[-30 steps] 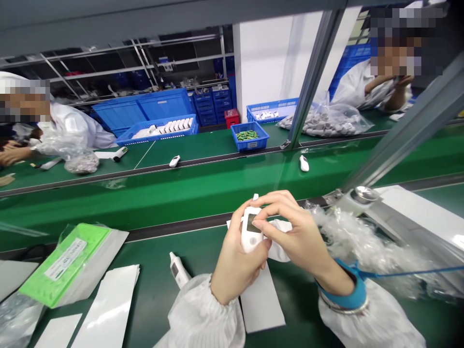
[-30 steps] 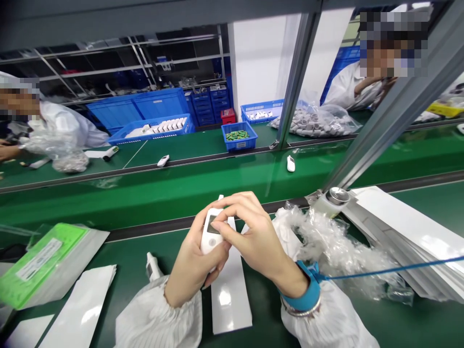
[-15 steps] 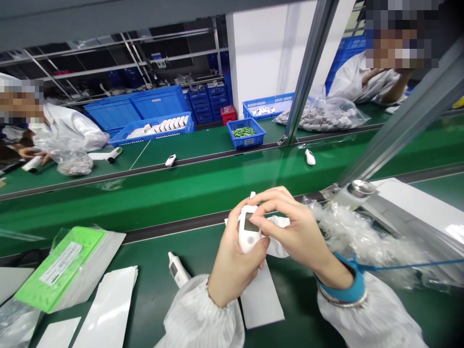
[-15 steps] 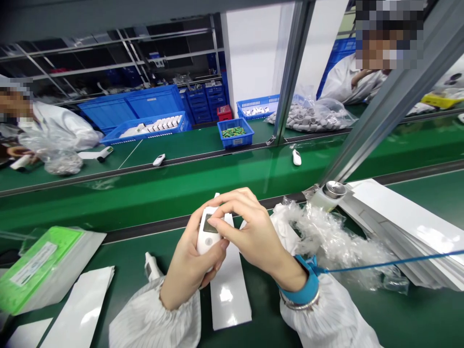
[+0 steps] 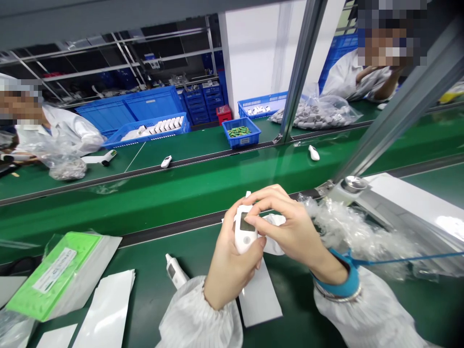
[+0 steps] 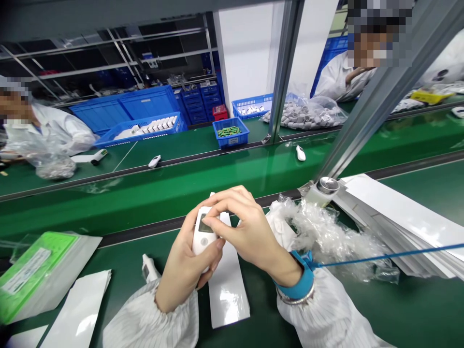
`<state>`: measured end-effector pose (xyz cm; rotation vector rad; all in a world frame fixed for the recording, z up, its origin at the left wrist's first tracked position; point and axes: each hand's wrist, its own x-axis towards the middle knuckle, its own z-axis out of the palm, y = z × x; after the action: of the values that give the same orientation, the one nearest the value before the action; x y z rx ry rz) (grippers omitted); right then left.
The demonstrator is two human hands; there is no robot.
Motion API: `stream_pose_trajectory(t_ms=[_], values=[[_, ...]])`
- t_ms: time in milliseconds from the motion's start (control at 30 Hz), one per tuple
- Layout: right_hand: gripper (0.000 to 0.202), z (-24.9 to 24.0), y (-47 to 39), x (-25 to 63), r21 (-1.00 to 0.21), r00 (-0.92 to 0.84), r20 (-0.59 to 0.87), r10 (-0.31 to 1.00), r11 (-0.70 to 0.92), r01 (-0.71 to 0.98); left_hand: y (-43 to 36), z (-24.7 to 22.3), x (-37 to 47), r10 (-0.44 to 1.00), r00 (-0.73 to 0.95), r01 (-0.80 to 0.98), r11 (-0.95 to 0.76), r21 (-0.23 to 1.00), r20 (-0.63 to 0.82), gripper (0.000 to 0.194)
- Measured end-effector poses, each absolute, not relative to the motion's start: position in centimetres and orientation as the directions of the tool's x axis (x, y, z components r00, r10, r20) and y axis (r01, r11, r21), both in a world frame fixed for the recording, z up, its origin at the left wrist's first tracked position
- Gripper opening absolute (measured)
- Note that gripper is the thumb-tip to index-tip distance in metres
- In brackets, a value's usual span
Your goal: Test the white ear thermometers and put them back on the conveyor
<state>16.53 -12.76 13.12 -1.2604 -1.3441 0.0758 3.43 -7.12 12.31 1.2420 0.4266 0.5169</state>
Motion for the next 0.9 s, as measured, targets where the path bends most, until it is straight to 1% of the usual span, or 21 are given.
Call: stream_pose_trajectory(t_ms=[100, 167, 267, 333, 367, 467, 500, 567, 633, 700, 733, 800, 833, 900], values=[[0.014, 13.0, -12.7, 16.5, -0.678, 0.319, 0.686, 0.654, 0.416, 0.607, -7.2, 12.6, 3.2, 0.572, 0.820, -0.130, 0.210, 0.969, -0.014, 0.063], [0.014, 13.0, -12.7, 16.5, -0.675, 0.340, 0.694, 0.635, 0.409, 0.614, -7.3, 12.9, 3.1, 0.583, 0.813, -0.147, 0.209, 0.967, -0.002, 0.055], [0.012, 12.9, -12.8, 16.6, -0.703, 0.417, 0.678, 0.605, 0.369, 0.608, -7.5, 13.1, 3.1, 0.603, 0.798, -0.167, 0.228, 0.959, -0.004, 0.042], [0.011, 13.0, -12.9, 16.6, -0.739, 0.466, 0.648, 0.603, 0.347, 0.578, -7.6, 13.0, 3.2, 0.596, 0.803, -0.163, 0.233, 0.959, -0.008, 0.039], [0.013, 13.1, -13.0, 16.5, -0.761, 0.476, 0.621, 0.623, 0.335, 0.555, -7.6, 12.9, 3.2, 0.590, 0.808, -0.166, 0.232, 0.958, -0.003, 0.039], [0.036, 13.4, -13.2, 16.2, -0.833, 0.438, 0.505, 0.744, 0.288, 0.472, -7.6, 12.7, 3.1, 0.576, 0.817, -0.172, 0.207, 0.963, 0.022, 0.043], [0.040, 13.4, -13.2, 16.1, -0.855, 0.423, 0.463, 0.779, 0.268, 0.444, -7.6, 12.7, 3.1, 0.572, 0.820, -0.162, 0.191, 0.968, 0.024, 0.044], [0.035, 13.5, -13.2, 16.0, -0.893, 0.419, 0.398, 0.816, 0.241, 0.380, -7.7, 12.7, 3.0, 0.561, 0.827, -0.129, 0.163, 0.978, 0.015, 0.047], [0.022, 13.4, -13.0, 16.2, -0.925, 0.453, 0.350, 0.820, 0.225, 0.306, -8.0, 12.8, 3.0, 0.548, 0.836, -0.109, 0.159, 0.981, 0.004, 0.047], [0.009, 13.2, -12.8, 16.6, -0.933, 0.508, 0.347, 0.788, 0.238, 0.270, -8.3, 12.8, 3.0, 0.542, 0.840, -0.120, 0.175, 0.977, 0.007, 0.046], [0.007, 13.2, -12.7, 17.0, -0.931, 0.540, 0.359, 0.761, 0.251, 0.265, -8.3, 12.8, 3.0, 0.539, 0.842, -0.122, 0.183, 0.976, 0.004, 0.044], [0.008, 13.2, -12.8, 17.9, -0.920, 0.606, 0.391, 0.693, 0.283, 0.271, -7.6, 12.6, 3.3, 0.539, 0.842, -0.107, 0.180, 0.978, -0.007, 0.042], [0.008, 13.3, -12.9, 18.4, -0.916, 0.637, 0.402, 0.658, 0.298, 0.270, -6.7, 12.5, 3.7, 0.551, 0.834, -0.081, 0.153, 0.985, -0.016, 0.043], [0.009, 13.8, -13.6, 19.3, -0.907, 0.702, 0.416, 0.577, 0.316, 0.278, -3.7, 12.3, 5.2, 0.622, 0.782, 0.035, 0.019, 0.999, -0.039, 0.044]])
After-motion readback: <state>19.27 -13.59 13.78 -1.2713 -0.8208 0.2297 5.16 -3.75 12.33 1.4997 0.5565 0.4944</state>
